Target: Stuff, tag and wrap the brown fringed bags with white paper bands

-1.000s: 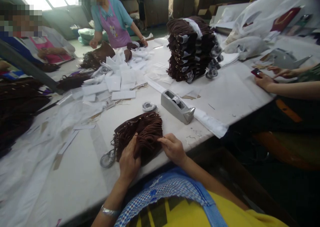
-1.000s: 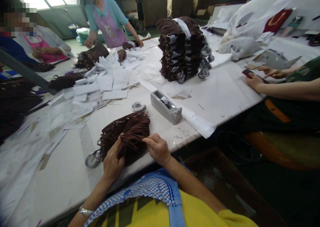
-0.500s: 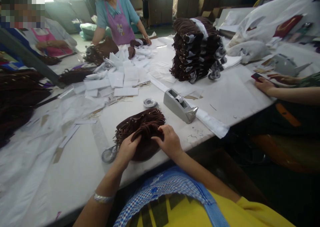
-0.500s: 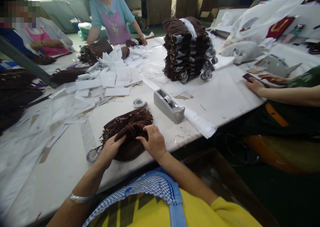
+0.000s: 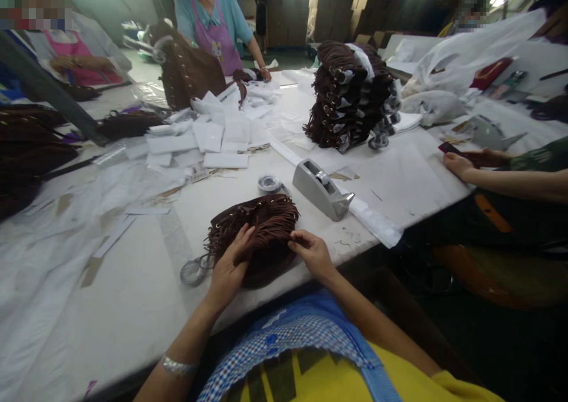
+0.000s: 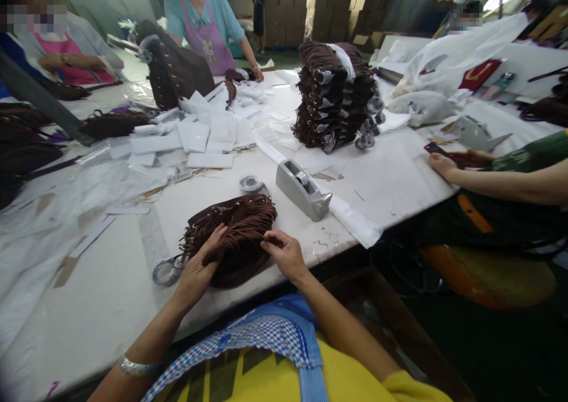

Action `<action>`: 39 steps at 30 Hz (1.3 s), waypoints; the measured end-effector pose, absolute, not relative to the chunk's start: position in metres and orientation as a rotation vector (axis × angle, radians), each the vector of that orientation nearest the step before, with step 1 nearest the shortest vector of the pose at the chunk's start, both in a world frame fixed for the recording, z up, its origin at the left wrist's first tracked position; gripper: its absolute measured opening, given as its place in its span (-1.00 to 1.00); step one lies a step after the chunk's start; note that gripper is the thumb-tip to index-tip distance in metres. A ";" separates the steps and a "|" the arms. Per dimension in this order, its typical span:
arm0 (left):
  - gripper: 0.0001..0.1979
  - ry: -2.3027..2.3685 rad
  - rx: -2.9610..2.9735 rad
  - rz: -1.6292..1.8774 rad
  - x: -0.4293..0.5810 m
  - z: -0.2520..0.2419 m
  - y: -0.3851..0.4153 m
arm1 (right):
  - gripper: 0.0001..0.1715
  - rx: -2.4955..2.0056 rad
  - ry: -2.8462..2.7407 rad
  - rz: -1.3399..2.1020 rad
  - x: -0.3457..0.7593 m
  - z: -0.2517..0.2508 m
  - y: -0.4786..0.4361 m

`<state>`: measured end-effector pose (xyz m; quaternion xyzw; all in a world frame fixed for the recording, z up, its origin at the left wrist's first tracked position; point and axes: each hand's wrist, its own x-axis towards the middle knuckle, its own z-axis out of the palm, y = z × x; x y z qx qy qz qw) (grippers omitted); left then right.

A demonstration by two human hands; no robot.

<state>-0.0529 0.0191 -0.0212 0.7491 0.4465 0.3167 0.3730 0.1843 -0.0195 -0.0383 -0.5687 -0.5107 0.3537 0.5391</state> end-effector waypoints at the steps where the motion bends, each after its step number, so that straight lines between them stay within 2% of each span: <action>1: -0.45 1.105 2.059 0.791 -0.055 -0.026 0.015 | -0.72 -1.351 -1.206 0.935 0.191 -0.040 -0.024; 4: -0.30 1.057 2.475 0.653 -0.056 -0.036 0.003 | -0.62 -1.418 -1.162 1.103 0.212 -0.044 -0.033; 7: -0.22 1.087 2.714 0.488 -0.051 -0.034 -0.006 | -0.51 -1.581 -1.138 1.094 0.221 -0.038 -0.029; 11: -0.22 1.140 2.782 0.453 -0.047 -0.027 -0.012 | -0.56 -1.727 -1.425 0.897 0.210 -0.021 -0.004; 14: -0.23 1.140 2.807 0.453 -0.046 -0.028 -0.013 | -0.64 -1.751 -1.561 0.877 0.203 -0.012 0.013; 17: -0.23 1.129 2.816 0.439 -0.045 -0.030 -0.013 | -0.73 -1.638 -1.517 1.120 0.203 -0.011 0.016; 20: -0.26 1.109 2.816 0.445 -0.043 -0.031 -0.014 | -0.66 -1.390 -1.277 1.528 0.204 -0.010 0.012; 22: -0.27 1.085 2.833 0.464 -0.042 -0.031 -0.015 | -0.66 -1.333 -1.199 1.657 0.203 -0.006 0.009; 24: -0.28 1.067 2.860 0.482 -0.042 -0.033 -0.015 | -0.69 -1.459 -1.292 1.597 0.203 0.001 0.009; 27: -0.31 1.062 2.882 0.484 -0.043 -0.036 -0.016 | -0.69 -1.762 -1.570 1.252 0.207 0.011 0.009; 29: -0.34 1.069 2.881 0.483 -0.043 -0.038 -0.017 | -0.73 -1.877 -1.680 1.137 0.211 0.012 0.011; 36: -0.38 1.060 2.847 0.497 -0.042 -0.040 -0.014 | -0.74 -1.770 -1.546 1.443 0.210 -0.001 0.019; 39: -0.39 1.066 2.818 0.530 -0.042 -0.040 -0.013 | -0.74 -1.702 -1.315 1.580 0.202 -0.001 0.020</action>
